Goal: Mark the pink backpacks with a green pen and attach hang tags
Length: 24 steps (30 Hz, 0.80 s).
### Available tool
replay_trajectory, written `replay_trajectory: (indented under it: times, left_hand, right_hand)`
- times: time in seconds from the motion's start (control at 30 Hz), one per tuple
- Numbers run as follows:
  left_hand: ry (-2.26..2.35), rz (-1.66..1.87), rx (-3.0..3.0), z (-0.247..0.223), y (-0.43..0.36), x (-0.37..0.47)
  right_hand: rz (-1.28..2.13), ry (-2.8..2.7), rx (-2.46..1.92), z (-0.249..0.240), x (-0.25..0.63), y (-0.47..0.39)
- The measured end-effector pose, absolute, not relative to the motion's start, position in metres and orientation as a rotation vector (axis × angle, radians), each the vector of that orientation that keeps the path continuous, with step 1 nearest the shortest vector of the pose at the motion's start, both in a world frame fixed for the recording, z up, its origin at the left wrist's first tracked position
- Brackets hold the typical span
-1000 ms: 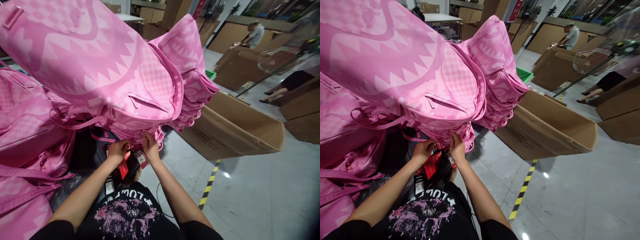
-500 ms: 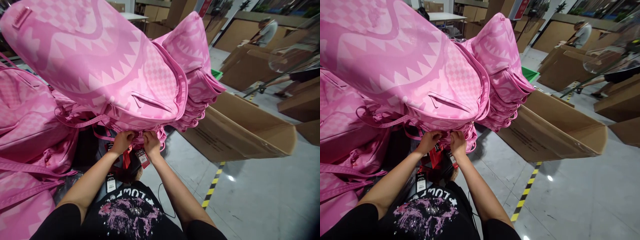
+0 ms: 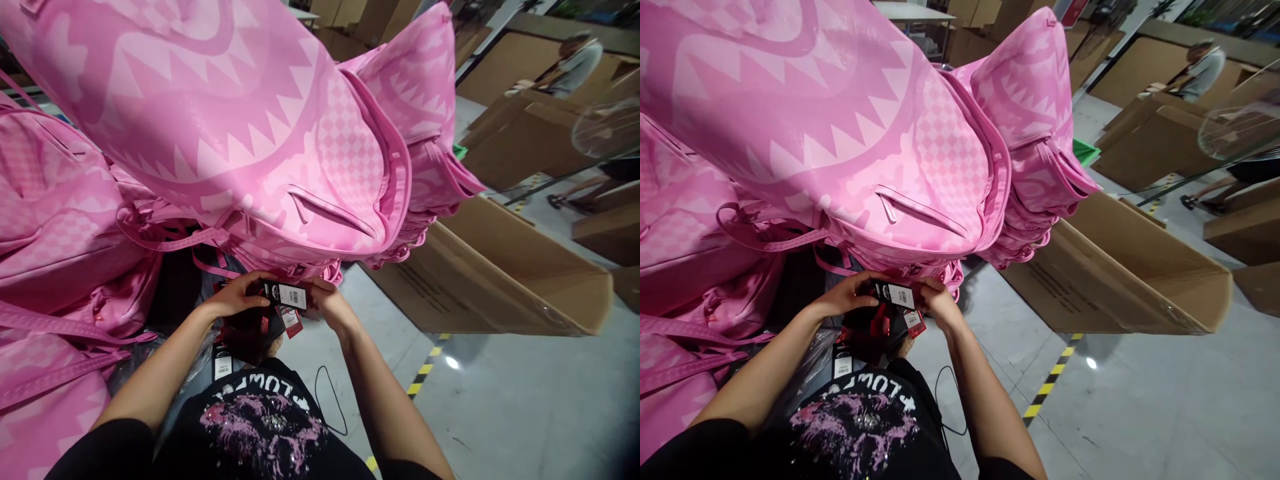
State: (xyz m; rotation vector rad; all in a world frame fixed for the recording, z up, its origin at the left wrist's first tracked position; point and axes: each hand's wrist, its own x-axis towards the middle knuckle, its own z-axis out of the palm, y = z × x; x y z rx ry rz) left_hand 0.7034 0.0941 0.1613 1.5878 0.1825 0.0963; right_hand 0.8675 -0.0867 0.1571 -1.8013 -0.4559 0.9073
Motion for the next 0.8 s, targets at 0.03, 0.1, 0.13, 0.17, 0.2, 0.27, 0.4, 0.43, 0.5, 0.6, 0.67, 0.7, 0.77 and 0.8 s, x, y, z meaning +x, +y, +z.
replay_trajectory:
  times: [0.03, 0.1, 0.13, 0.17, 0.2, 0.27, 0.4, 0.43, 0.5, 0.6, 0.67, 0.7, 0.77, 0.8]
  left_hand:
    - [0.253, 0.131, 1.659, 0.160, 0.092, 0.702]
    - [0.412, 0.225, 1.801, 0.160, 0.088, 0.702]
    - [0.445, 0.261, 1.853, 0.161, 0.086, 0.702]
    - [0.431, 0.285, 1.889, 0.162, 0.085, 0.702]
    - [0.377, 0.298, 1.913, 0.163, 0.084, 0.702]
    - [0.251, 0.356, 1.953, 0.162, 0.083, 0.701]
    - [0.287, 0.725, 2.037, 0.149, 0.081, 0.702]
    - [0.284, 0.788, 2.057, 0.145, 0.081, 0.703]
    - [0.226, 0.829, 2.118, 0.141, 0.079, 0.705]
    - [0.151, 0.882, 2.422, 0.143, 0.076, 0.709]
    - [0.154, 0.839, 2.678, 0.145, 0.075, 0.712]
    - [0.152, 0.776, 2.749, 0.146, 0.074, 0.714]
    - [0.111, 0.633, 2.732, 0.148, 0.072, 0.717]
    - [0.072, 0.583, 2.689, 0.148, 0.070, 0.719]
  right_hand:
    - [0.952, -0.462, -1.783, 0.159, 0.870, -0.086]
    - [0.986, -0.496, -1.782, 0.161, 0.875, -0.083]
    - [0.970, -0.516, -1.796, 0.162, 0.877, -0.082]
    - [0.935, -0.539, -1.816, 0.161, 0.879, -0.082]
    - [0.888, -0.563, -1.839, 0.160, 0.880, -0.081]
    - [0.791, -0.613, -1.883, 0.159, 0.883, -0.081]
    - [0.693, -0.706, -1.941, 0.164, 0.887, -0.081]
    - [0.697, -0.738, -1.938, 0.168, 0.888, -0.080]
    - [0.739, -0.822, -1.909, 0.174, 0.889, -0.078]
    - [0.946, -0.793, -1.835, 0.177, 0.889, -0.075]
    - [1.151, -0.624, -1.764, 0.173, 0.887, -0.074]
    - [1.252, -0.531, -1.709, 0.171, 0.885, -0.075]
    - [1.370, -0.387, -1.580, 0.166, 0.880, -0.076]
    - [1.388, -0.337, -1.525, 0.165, 0.877, -0.077]
